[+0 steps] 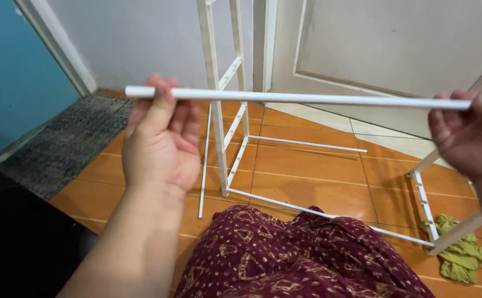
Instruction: The person wipes white plastic rods with a green cloth, then assembles them into a white plastic rack by inserting rods into ladder-like frames. The person sits on the floor during assembly and connects multiple rods to form the structure.
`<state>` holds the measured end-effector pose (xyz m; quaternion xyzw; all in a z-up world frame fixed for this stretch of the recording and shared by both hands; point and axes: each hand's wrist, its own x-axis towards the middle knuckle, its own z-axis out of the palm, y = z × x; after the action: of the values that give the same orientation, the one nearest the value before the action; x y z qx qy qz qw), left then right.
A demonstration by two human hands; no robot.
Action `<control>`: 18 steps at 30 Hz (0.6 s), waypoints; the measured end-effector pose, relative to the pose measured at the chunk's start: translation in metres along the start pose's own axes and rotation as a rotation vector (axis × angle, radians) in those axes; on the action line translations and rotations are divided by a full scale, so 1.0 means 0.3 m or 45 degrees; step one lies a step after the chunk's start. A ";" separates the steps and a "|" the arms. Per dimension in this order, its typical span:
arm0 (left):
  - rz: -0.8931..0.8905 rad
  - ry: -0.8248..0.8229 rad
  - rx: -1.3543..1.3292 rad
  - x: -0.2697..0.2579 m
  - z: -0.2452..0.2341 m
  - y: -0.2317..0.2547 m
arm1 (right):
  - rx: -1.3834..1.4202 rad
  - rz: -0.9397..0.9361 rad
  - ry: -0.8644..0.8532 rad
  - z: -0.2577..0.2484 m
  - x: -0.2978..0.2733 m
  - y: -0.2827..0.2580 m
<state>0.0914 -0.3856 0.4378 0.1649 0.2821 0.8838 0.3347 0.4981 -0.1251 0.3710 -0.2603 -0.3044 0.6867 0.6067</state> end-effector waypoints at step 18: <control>0.001 -0.359 0.075 -0.112 0.056 -0.035 | -0.549 0.369 0.496 0.044 -0.190 0.116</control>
<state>0.1289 -0.3956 0.4414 0.2973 0.2582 0.8433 0.3658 0.4724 -0.1855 0.3536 -0.5499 -0.2807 0.6229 0.4804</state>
